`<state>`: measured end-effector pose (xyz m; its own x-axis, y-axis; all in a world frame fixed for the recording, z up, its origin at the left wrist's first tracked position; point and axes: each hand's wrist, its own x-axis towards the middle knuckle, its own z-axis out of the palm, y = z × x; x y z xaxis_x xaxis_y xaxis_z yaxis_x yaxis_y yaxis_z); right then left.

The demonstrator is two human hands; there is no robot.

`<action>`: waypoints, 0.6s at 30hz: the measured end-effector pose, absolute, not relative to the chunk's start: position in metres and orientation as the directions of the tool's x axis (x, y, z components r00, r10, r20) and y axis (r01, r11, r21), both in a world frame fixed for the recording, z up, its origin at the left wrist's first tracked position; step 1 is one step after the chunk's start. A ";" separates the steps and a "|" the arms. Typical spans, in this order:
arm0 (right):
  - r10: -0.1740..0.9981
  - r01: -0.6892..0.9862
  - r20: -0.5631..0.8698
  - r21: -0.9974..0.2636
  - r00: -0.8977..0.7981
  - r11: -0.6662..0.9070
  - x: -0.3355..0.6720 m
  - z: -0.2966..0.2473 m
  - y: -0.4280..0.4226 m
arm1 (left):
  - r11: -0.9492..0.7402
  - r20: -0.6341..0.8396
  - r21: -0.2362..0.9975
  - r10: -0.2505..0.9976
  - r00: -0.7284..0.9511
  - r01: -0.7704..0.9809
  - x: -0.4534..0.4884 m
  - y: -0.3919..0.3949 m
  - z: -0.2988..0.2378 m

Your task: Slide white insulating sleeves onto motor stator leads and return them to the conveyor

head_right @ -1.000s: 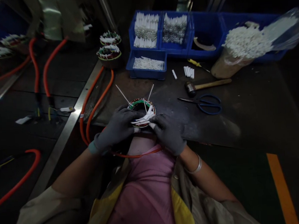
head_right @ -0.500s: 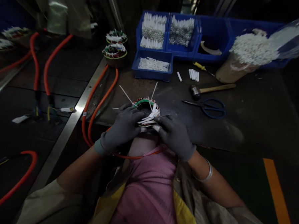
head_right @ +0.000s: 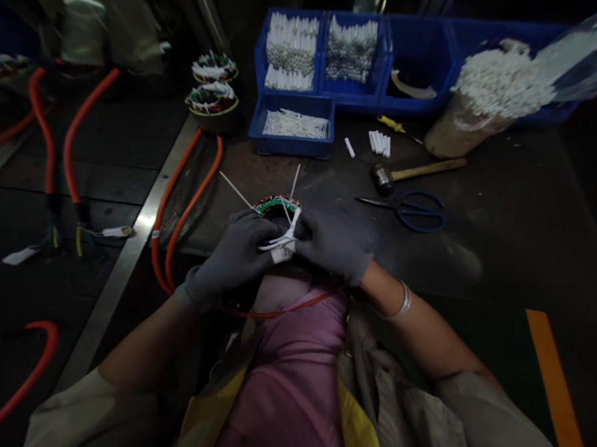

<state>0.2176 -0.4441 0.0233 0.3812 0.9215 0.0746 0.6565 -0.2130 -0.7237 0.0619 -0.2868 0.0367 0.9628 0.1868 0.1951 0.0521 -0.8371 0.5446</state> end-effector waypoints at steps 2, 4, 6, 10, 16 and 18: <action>0.937 0.539 -0.012 -0.816 0.349 -0.211 0.231 0.023 -0.444 | -0.835 0.196 0.547 0.207 0.958 0.068 0.062 -0.288 0.037; 0.958 0.410 -0.046 -0.897 0.283 -0.164 0.240 0.020 -0.447 | -0.836 0.174 0.542 0.213 0.961 0.087 0.062 -0.289 0.037; 0.965 0.395 0.003 -0.913 0.263 -0.105 0.241 0.015 -0.452 | -0.834 0.147 0.541 0.224 0.963 0.111 0.063 -0.290 0.036; 0.918 0.705 0.213 -0.703 0.335 -0.094 0.219 0.009 -0.455 | -0.824 0.124 0.541 0.279 0.952 0.171 0.065 -0.293 0.034; 0.950 0.784 0.189 -0.615 0.250 -0.084 0.214 0.025 -0.449 | -0.813 0.120 0.540 0.331 0.936 0.219 0.064 -0.298 0.039; 0.946 0.724 0.244 -0.689 0.214 0.014 0.250 0.031 -0.452 | -0.799 0.104 0.549 0.358 0.928 0.246 0.064 -0.297 0.039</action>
